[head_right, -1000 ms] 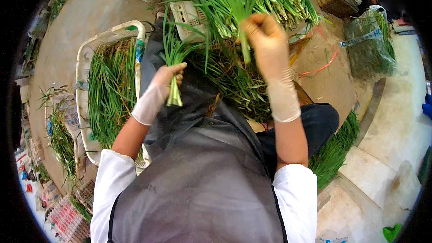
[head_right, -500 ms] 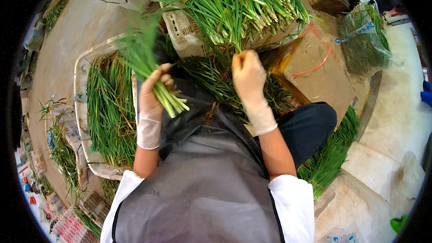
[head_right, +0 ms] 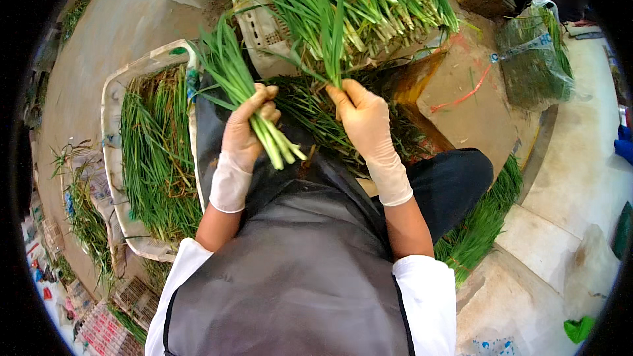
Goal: The person sorts and cleans bunches of long green vegetables by hand, removing withered leaves and debris before placing them into a white plastic crate.
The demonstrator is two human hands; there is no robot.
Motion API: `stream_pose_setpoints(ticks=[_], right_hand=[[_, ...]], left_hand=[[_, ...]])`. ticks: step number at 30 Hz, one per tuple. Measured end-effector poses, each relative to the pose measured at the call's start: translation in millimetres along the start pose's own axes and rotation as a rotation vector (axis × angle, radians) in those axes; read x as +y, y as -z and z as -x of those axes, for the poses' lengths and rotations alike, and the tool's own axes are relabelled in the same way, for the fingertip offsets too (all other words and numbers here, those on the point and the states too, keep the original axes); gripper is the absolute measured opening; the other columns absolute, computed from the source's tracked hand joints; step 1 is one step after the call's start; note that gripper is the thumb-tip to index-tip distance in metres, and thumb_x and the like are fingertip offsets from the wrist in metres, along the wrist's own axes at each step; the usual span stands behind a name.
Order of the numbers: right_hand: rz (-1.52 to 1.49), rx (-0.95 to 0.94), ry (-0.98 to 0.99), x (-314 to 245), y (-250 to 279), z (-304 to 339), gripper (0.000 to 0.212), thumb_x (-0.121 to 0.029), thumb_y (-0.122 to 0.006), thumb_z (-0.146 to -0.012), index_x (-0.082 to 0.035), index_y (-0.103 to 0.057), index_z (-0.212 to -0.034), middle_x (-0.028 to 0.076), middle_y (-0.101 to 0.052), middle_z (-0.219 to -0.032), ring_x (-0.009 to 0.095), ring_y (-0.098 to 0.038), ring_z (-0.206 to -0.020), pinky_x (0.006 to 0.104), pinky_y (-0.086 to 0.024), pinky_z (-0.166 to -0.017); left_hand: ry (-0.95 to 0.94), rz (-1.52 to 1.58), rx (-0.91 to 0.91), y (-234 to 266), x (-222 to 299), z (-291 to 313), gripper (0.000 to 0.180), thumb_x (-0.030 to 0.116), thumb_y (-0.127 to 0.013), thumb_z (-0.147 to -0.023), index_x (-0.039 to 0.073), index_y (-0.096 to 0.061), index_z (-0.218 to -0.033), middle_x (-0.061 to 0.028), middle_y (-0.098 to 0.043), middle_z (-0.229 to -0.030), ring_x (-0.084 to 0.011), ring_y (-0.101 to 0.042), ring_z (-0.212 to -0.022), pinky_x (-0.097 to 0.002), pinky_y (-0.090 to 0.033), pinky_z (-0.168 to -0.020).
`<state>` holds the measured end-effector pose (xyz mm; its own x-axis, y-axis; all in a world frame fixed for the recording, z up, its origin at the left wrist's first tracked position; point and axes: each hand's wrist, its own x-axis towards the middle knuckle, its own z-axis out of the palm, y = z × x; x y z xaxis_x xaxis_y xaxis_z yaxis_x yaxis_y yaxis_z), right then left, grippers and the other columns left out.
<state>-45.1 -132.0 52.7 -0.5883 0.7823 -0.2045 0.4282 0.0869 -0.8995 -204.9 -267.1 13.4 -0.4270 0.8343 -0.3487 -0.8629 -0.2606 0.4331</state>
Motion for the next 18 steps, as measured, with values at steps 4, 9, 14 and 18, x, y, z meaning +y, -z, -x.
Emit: stream_pose_setpoints(ticks=[4, 9, 14, 18], right_hand=[[0.343, 0.102, 0.446, 9, -18, 12, 0.017, -0.015, -0.067, -0.083, -0.002, -0.067, -0.095, 0.011, -0.062, -0.067, 0.017, -0.058, -0.057, 0.0283, -0.045, -0.053], [0.284, 0.052, 0.447, 8, -33, 19, 0.02, -0.016, -0.07, -0.079, -0.002, -0.068, -0.093, 0.014, -0.066, -0.083, 0.027, -0.065, -0.073, 0.0322, -0.05, -0.062], [-0.137, 0.106, 0.225, 18, -51, 14, 0.015, -0.011, -0.065, -0.084, 0.002, -0.067, -0.091, 0.009, -0.065, -0.08, 0.017, -0.061, -0.072, 0.0268, -0.046, -0.067], [-0.223, 0.222, 0.158, 24, -44, 15, 0.013, -0.008, -0.059, -0.089, 0.001, -0.067, -0.085, 0.006, -0.064, -0.079, 0.012, -0.056, -0.073, 0.0249, -0.044, -0.068]], left_hand=[[-0.149, -0.282, 0.101, -41, -8, 5, 0.018, 0.003, -0.069, -0.078, 0.001, -0.059, -0.094, -0.0118, -0.065, -0.1, -0.0122, -0.058, -0.071, -0.0236, -0.047, -0.064], [-0.161, -0.431, 0.195, -29, -14, -3, 0.015, 0.003, -0.073, -0.075, 0.0, -0.063, -0.086, -0.0041, -0.064, -0.077, -0.0126, -0.058, -0.064, -0.0243, -0.046, -0.058], [-0.176, -0.423, 0.227, -21, -21, -4, 0.014, 0.001, -0.073, -0.074, 0.0, -0.063, -0.085, -0.0043, -0.063, -0.076, -0.0132, -0.059, -0.063, -0.0243, -0.047, -0.058], [-0.184, -0.327, 0.314, -11, -23, -7, 0.015, -0.002, -0.071, -0.076, -0.002, -0.063, -0.088, -0.0058, -0.064, -0.079, -0.0145, -0.06, -0.064, -0.025, -0.048, -0.059]])
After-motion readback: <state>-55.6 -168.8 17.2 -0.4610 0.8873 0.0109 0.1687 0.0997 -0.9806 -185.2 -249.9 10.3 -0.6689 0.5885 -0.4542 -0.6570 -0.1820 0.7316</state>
